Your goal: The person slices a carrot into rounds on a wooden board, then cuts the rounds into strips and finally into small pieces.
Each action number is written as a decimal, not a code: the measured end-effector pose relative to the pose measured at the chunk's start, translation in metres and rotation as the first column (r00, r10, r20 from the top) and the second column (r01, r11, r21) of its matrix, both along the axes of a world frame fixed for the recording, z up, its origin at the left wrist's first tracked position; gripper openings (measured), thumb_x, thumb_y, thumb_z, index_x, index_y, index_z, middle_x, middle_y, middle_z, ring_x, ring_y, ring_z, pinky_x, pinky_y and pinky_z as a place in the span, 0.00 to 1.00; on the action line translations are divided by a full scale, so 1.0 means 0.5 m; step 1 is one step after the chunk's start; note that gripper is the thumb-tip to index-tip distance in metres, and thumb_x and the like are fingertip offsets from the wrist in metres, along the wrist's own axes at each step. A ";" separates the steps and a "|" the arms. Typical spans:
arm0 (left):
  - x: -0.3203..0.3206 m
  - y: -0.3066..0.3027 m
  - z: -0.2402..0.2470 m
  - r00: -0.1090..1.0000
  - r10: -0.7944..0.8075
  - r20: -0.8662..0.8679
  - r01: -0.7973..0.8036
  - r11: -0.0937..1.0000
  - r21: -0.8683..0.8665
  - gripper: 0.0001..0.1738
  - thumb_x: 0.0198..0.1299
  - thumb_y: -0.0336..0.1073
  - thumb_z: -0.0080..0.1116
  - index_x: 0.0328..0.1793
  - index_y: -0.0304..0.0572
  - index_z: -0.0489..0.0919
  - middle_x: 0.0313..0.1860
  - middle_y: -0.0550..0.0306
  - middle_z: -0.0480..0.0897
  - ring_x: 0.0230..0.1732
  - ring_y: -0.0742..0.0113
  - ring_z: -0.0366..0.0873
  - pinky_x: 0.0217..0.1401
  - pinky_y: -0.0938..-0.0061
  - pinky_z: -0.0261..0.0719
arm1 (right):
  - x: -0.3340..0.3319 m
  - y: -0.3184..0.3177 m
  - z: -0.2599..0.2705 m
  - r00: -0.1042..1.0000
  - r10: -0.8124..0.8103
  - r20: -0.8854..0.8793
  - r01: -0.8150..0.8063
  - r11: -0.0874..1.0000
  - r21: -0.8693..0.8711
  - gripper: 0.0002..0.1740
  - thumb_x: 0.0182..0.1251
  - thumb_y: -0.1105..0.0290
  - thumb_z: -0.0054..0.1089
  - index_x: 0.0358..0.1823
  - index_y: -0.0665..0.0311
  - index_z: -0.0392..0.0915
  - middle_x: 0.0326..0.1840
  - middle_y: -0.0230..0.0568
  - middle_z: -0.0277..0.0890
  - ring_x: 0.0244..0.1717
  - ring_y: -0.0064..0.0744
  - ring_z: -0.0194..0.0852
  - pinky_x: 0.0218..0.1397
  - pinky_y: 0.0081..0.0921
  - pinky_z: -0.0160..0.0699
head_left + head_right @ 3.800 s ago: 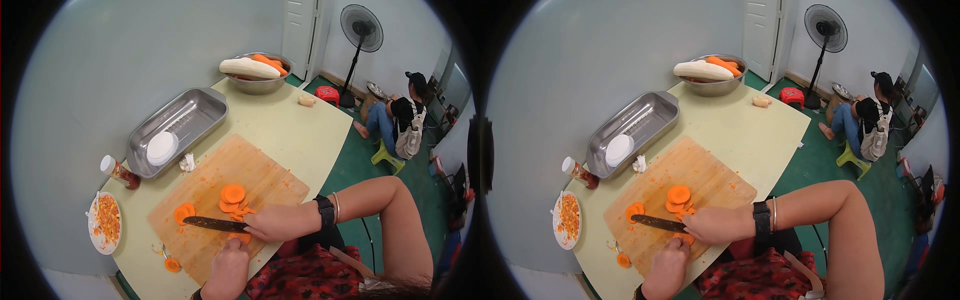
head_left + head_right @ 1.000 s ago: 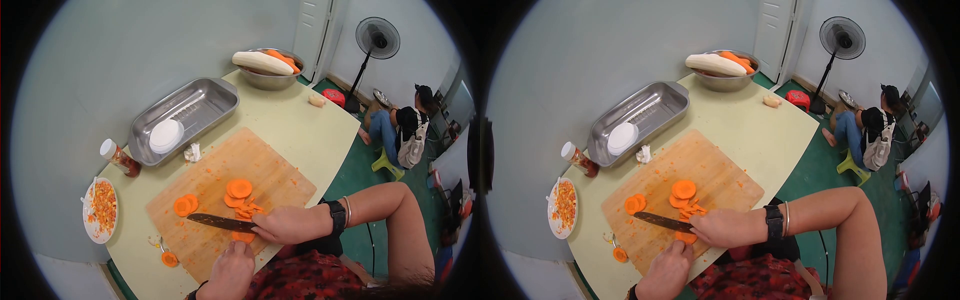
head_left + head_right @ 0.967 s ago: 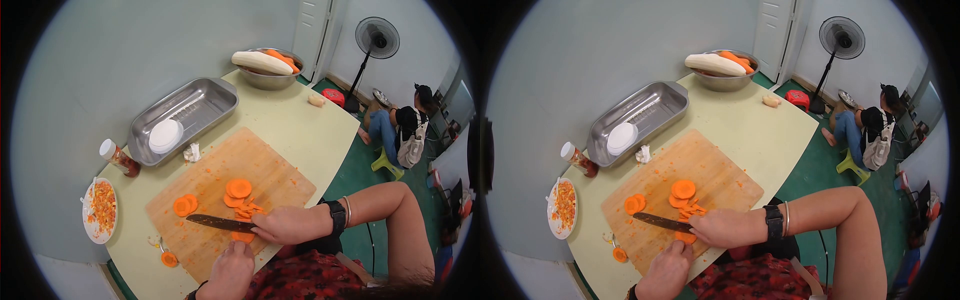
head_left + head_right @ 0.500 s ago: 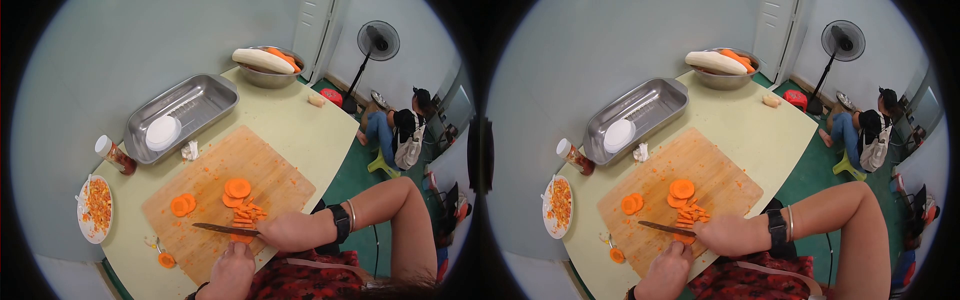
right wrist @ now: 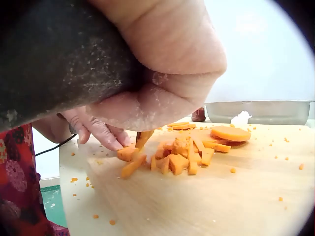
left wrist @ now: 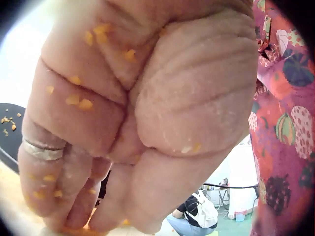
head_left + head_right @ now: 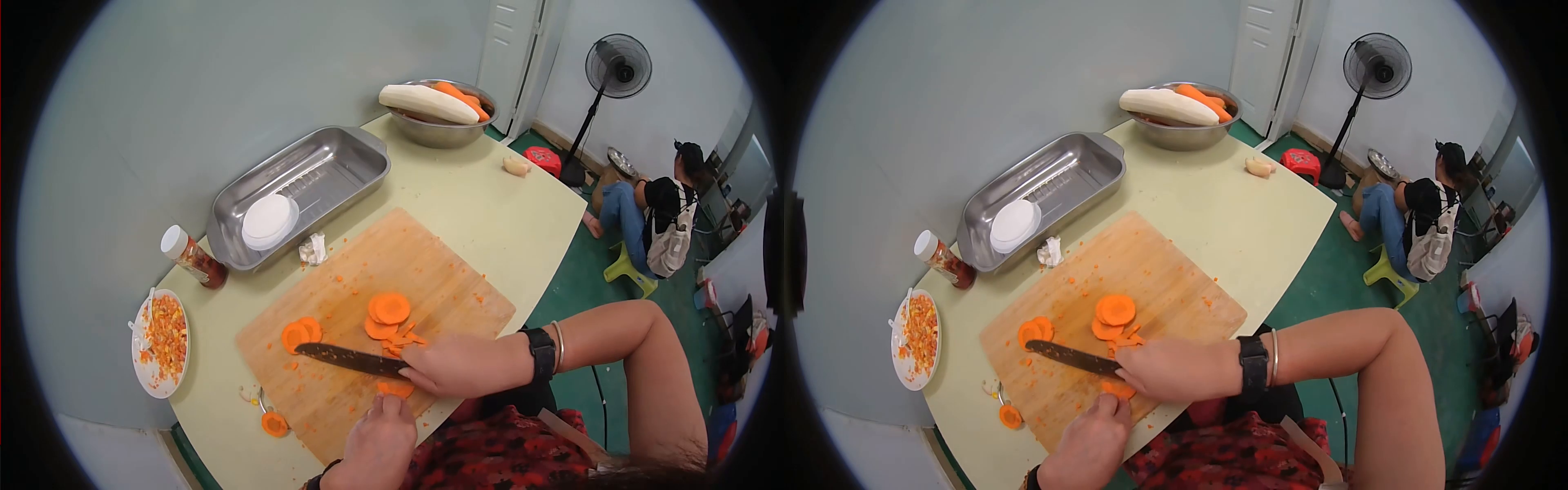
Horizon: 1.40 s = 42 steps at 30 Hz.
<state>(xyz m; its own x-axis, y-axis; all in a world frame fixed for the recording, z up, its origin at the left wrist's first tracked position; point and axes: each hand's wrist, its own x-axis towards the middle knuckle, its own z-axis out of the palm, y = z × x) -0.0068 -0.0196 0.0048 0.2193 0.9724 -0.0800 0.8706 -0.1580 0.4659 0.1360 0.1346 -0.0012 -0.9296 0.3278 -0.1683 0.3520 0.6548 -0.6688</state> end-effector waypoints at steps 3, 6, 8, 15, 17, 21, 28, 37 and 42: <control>0.007 -0.005 -0.022 0.997 0.075 0.007 -0.074 0.996 -0.039 0.06 0.49 0.23 0.51 0.31 0.26 0.77 0.38 0.35 0.72 0.42 0.42 0.74 0.44 0.59 0.76 | 0.010 -0.012 -0.008 1.000 0.013 -0.005 -0.013 1.000 -0.001 0.15 0.75 0.61 0.47 0.36 0.69 0.67 0.20 0.56 0.72 0.23 0.61 0.73 0.27 0.49 0.72; 0.008 -0.009 -0.023 0.995 0.094 0.020 -0.093 0.994 -0.050 0.05 0.49 0.23 0.51 0.31 0.26 0.76 0.38 0.35 0.72 0.41 0.43 0.75 0.43 0.60 0.77 | 0.011 -0.017 -0.022 1.000 0.010 -0.025 -0.010 1.000 -0.006 0.15 0.74 0.61 0.48 0.36 0.69 0.68 0.20 0.56 0.72 0.23 0.62 0.73 0.27 0.50 0.72; 0.008 -0.011 -0.025 0.996 0.089 0.023 -0.088 0.996 -0.030 0.05 0.49 0.23 0.51 0.31 0.26 0.76 0.38 0.35 0.71 0.41 0.43 0.75 0.42 0.60 0.77 | 0.012 -0.018 -0.024 1.000 0.005 -0.028 -0.005 1.000 0.000 0.16 0.74 0.61 0.48 0.36 0.69 0.68 0.19 0.56 0.72 0.23 0.62 0.73 0.27 0.50 0.72; -0.005 0.011 -0.025 0.976 -0.103 -0.192 0.087 0.992 -0.092 0.19 0.54 0.25 0.52 0.53 0.26 0.74 0.46 0.41 0.74 0.47 0.49 0.81 0.51 0.66 0.82 | 0.047 -0.023 0.012 0.996 0.040 0.081 -0.042 0.999 0.021 0.12 0.69 0.67 0.51 0.35 0.71 0.69 0.22 0.56 0.75 0.25 0.60 0.76 0.29 0.48 0.74; -0.007 0.013 -0.020 0.981 -0.101 -0.164 0.085 0.991 -0.102 0.18 0.55 0.25 0.52 0.53 0.25 0.74 0.45 0.40 0.74 0.47 0.49 0.81 0.51 0.66 0.82 | 0.043 -0.023 0.012 0.991 0.054 0.123 -0.059 0.998 0.038 0.10 0.66 0.70 0.52 0.34 0.72 0.70 0.23 0.57 0.76 0.27 0.59 0.78 0.30 0.47 0.75; -0.010 0.009 -0.030 0.987 -0.072 -0.143 0.067 0.997 -0.044 0.13 0.54 0.26 0.52 0.46 0.26 0.74 0.43 0.39 0.73 0.43 0.47 0.79 0.47 0.64 0.80 | 0.007 -0.024 -0.009 0.994 0.061 0.092 -0.063 0.998 0.020 0.08 0.63 0.71 0.54 0.34 0.71 0.71 0.22 0.56 0.76 0.27 0.58 0.79 0.29 0.46 0.76; -0.004 0.001 -0.036 0.993 -0.042 -0.110 0.031 0.994 -0.100 0.14 0.56 0.29 0.55 0.46 0.26 0.74 0.42 0.39 0.73 0.45 0.47 0.78 0.47 0.62 0.79 | -0.026 0.008 -0.013 0.998 -0.057 0.035 0.056 0.998 0.007 0.14 0.72 0.64 0.49 0.36 0.71 0.71 0.24 0.57 0.77 0.27 0.59 0.78 0.31 0.48 0.76; -0.011 -0.012 -0.006 0.986 -0.111 -0.122 0.127 0.983 0.130 0.15 0.57 0.27 0.49 0.48 0.23 0.71 0.40 0.35 0.69 0.43 0.43 0.71 0.46 0.60 0.73 | 0.014 -0.024 -0.012 1.000 -0.011 -0.015 0.011 1.000 0.028 0.16 0.75 0.62 0.47 0.35 0.70 0.68 0.20 0.56 0.73 0.24 0.61 0.74 0.28 0.49 0.74; -0.009 -0.014 0.001 0.983 -0.106 -0.147 0.119 0.990 0.081 0.16 0.58 0.28 0.49 0.49 0.22 0.71 0.40 0.36 0.69 0.43 0.44 0.71 0.45 0.61 0.73 | 0.016 -0.033 -0.018 1.000 -0.013 -0.011 0.013 1.000 0.024 0.15 0.74 0.62 0.48 0.37 0.70 0.68 0.20 0.57 0.73 0.24 0.62 0.74 0.29 0.50 0.74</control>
<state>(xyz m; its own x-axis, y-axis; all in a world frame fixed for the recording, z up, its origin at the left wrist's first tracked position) -0.0115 -0.0265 0.0055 0.3204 0.9467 -0.0321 0.9012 -0.2942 0.3181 0.1440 0.1182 -0.0104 -0.9271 0.3436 -0.1498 0.3531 0.6660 -0.6571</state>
